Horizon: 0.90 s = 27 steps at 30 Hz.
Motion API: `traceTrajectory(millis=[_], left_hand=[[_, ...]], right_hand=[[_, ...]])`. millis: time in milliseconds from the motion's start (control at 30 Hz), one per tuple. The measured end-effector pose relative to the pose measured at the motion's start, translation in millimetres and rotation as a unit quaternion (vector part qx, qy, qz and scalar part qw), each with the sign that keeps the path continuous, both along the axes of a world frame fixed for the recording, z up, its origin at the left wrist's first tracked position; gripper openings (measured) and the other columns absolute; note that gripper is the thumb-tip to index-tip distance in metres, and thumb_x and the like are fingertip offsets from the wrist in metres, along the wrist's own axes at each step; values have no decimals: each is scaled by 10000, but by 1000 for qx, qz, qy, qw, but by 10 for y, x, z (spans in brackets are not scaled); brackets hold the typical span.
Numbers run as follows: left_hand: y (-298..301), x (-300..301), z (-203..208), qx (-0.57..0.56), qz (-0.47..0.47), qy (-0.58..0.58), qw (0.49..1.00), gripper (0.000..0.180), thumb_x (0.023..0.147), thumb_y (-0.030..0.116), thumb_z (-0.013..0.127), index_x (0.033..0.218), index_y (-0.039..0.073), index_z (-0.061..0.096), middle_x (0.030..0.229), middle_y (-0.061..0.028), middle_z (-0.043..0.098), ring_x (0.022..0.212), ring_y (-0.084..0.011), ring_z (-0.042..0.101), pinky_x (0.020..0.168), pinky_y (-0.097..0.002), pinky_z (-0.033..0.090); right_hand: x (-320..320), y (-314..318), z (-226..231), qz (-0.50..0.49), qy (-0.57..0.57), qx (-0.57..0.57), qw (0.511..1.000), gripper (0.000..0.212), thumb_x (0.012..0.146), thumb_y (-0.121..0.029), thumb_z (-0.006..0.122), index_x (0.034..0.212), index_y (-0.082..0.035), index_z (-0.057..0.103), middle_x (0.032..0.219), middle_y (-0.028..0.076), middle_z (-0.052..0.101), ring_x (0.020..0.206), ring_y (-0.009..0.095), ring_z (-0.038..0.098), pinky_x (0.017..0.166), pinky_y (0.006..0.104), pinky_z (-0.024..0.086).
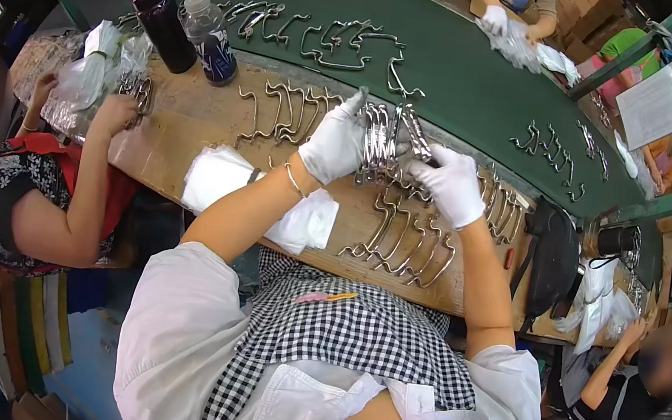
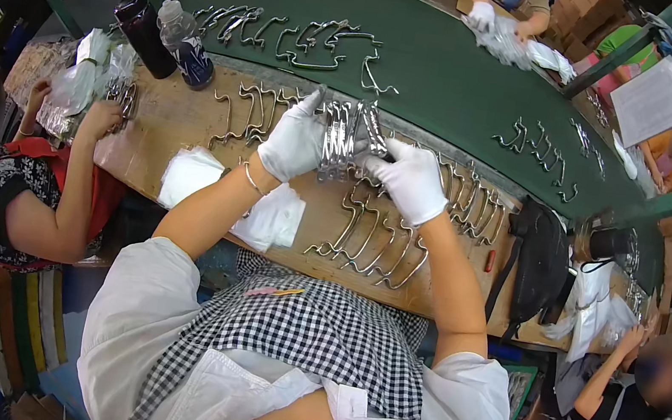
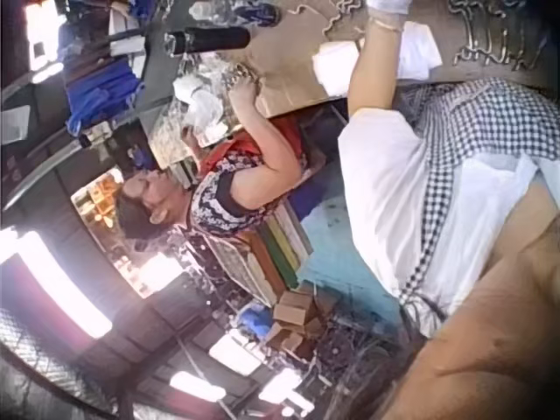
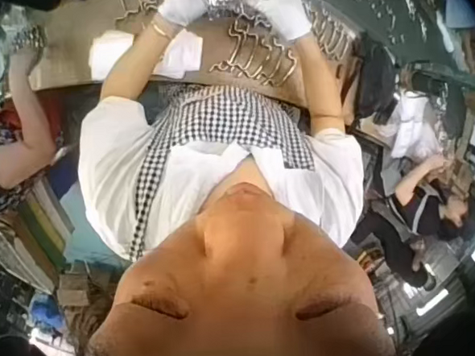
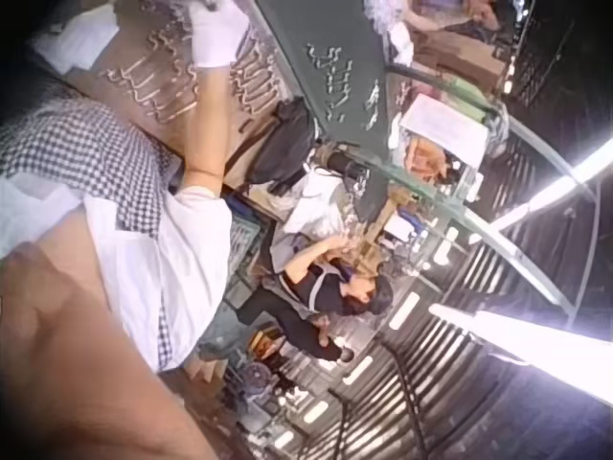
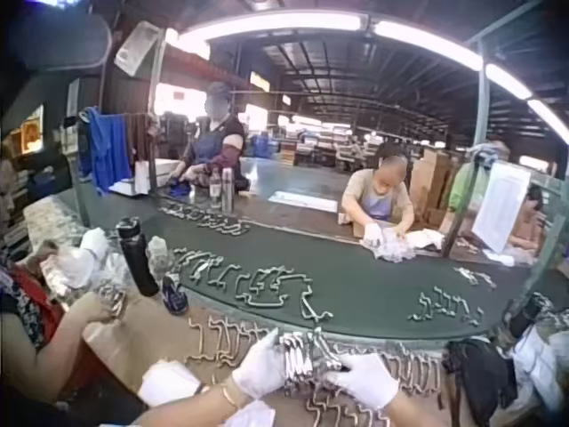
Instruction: The person stacks metal handles on the workbench and then packs them individually into plastic bags by hand.
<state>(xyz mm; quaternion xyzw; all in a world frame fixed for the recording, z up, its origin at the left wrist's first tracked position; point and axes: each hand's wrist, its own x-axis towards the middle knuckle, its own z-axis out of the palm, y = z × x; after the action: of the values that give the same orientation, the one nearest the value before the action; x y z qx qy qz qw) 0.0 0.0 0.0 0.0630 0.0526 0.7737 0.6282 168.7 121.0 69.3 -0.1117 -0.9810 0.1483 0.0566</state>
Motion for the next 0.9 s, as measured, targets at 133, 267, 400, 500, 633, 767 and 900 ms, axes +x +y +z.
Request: traceTrajectory(millis=[133, 267, 400, 500, 633, 767, 900], left_hand=[[-74, 92, -29, 3, -15, -12, 1000, 587, 998, 418, 390, 1368, -38, 384, 1351, -232, 489, 1221, -390, 511, 1077, -567, 368], [-79, 56, -34, 47, -26, -23, 998, 553, 991, 409, 408, 1320, -34, 449, 1285, -219, 549, 1172, -370, 553, 1059, -552, 387], [-179, 22, -56, 9, -63, 41, 997, 518, 956, 340, 466, 1317, -31, 472, 1285, -221, 559, 1170, -356, 560, 1058, -517, 392], [-239, 23, -8, -26, -91, 68, 993, 452, 917, 180, 500, 1312, -37, 488, 1261, -207, 585, 1161, -325, 577, 1056, -464, 410], [-349, -6, 112, -30, -52, 232, 971, 410, 896, 4, 510, 1305, -28, 509, 1217, -150, 620, 1120, -253, 610, 1009, -380, 464], [-479, -76, 131, -86, 67, 373, 921, 377, 906, 28, 555, 1281, -15, 542, 1194, -102, 638, 1091, -184, 616, 986, -325, 473], [-528, -96, 246, -120, 113, 435, 885, 358, 906, 45, 583, 1259, -12, 566, 1175, -93, 651, 1061, -163, 624, 969, -307, 477]], right_hand=[[31, -54, 68, -19, 57, -111, 992, 243, 808, -290, 681, 988, -126, 686, 821, 118, 652, 757, 284, 646, 703, 393, 512], [-19, 13, -91, 25, 29, -25, 999, 255, 823, -346, 660, 933, -117, 672, 822, 110, 662, 780, 301, 646, 699, 404, 504], [-38, -59, -182, 7, -4, -8, 1000, 303, 779, -346, 710, 956, -102, 678, 801, 141, 660, 782, 329, 642, 703, 407, 501], [-87, -87, -243, -29, -56, -35, 997, 369, 739, -292, 763, 1012, -57, 680, 807, 171, 667, 767, 331, 649, 707, 389, 505], [-48, 13, -503, -55, -17, -171, 984, 482, 735, -356, 738, 1056, -3, 670, 922, 211, 687, 848, 357, 669, 814, 392, 522], [-5, -137, -411, -158, 20, -358, 920, 486, 845, -357, 668, 1102, 54, 634, 953, 189, 705, 745, 268, 705, 632, 333, 571], [-1, -264, -445, -57, -118, -672, 729, 798, 929, -621, 452, 1202, 124, 543, 1068, 256, 663, 849, 308, 700, 683, 343, 571]])
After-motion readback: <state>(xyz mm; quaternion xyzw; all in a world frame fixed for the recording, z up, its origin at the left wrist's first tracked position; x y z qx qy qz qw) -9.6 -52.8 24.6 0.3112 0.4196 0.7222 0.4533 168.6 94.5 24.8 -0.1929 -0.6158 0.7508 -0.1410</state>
